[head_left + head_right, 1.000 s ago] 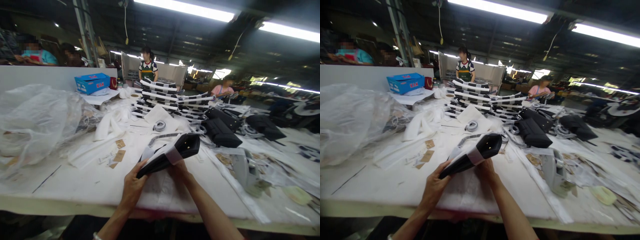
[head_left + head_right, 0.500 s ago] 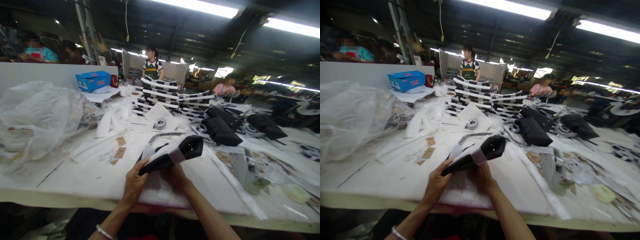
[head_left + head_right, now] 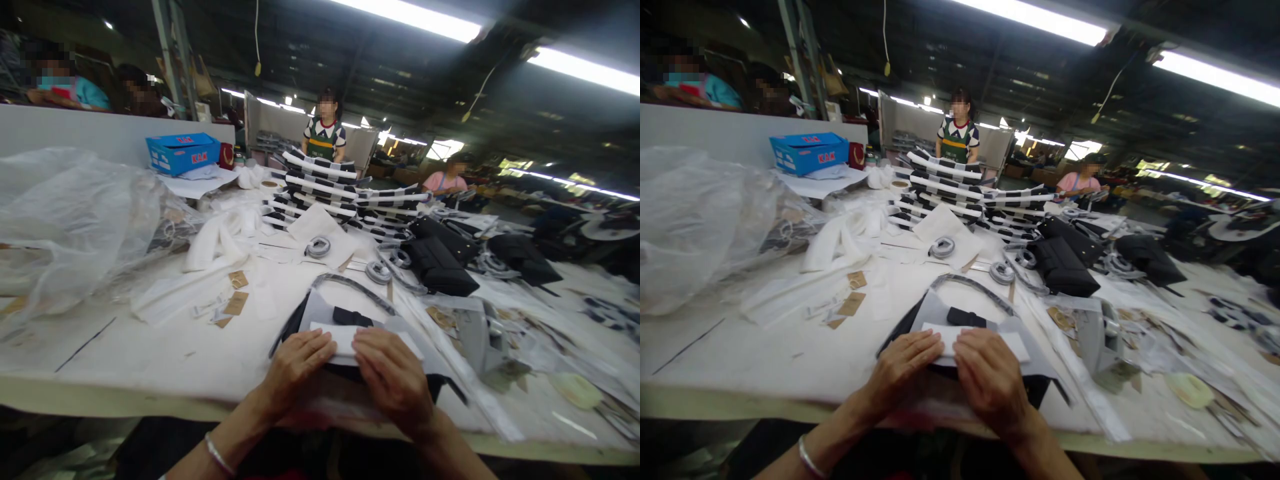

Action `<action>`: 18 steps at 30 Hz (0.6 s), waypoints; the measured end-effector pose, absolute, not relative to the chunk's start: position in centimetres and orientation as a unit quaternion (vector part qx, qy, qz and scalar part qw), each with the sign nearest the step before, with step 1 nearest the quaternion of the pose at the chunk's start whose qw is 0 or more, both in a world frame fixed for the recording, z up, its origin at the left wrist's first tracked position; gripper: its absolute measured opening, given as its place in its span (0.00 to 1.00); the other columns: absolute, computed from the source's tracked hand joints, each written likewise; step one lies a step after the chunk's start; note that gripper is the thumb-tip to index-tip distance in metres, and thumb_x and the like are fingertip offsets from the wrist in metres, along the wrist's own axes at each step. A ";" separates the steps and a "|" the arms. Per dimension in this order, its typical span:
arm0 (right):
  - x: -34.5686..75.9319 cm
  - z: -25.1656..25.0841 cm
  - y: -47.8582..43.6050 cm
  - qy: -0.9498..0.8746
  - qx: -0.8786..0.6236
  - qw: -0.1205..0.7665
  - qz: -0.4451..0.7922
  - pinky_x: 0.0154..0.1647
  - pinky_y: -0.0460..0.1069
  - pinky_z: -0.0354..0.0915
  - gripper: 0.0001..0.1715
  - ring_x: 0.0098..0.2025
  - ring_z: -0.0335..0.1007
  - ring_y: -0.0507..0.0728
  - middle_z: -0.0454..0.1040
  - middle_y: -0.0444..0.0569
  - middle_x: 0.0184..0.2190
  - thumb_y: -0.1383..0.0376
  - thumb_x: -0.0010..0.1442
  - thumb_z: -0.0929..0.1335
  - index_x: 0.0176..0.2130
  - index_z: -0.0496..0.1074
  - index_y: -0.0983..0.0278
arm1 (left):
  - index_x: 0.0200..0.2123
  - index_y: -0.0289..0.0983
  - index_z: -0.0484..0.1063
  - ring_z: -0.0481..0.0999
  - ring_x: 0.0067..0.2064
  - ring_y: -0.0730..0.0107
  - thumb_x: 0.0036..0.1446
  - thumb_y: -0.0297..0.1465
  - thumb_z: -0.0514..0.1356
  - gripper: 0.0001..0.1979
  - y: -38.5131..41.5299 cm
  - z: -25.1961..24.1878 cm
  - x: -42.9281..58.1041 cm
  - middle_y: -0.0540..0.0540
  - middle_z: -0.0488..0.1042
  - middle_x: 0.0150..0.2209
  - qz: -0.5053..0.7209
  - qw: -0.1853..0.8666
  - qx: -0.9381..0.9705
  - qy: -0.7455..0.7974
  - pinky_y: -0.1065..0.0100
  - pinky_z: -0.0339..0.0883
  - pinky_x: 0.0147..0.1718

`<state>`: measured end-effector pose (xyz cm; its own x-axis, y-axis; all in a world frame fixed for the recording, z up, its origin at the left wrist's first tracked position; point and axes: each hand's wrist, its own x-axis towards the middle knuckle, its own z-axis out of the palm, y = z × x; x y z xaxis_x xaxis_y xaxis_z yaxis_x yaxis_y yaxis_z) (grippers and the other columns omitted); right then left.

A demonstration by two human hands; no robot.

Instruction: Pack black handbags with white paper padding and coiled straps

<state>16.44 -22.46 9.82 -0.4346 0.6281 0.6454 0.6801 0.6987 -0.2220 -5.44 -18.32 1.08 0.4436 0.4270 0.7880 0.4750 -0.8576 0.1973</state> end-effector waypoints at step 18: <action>20.6 4.4 -3.8 -0.577 -0.805 0.001 0.142 0.32 0.50 0.68 0.33 0.34 0.78 0.62 0.79 0.60 0.35 0.66 0.38 0.78 0.44 0.70 0.70 | 0.60 0.42 0.65 0.67 0.62 0.61 0.67 0.25 0.50 0.20 -18.6 -0.4 -4.9 0.44 0.73 0.56 -0.367 0.023 -0.901 -0.232 0.54 0.60 0.62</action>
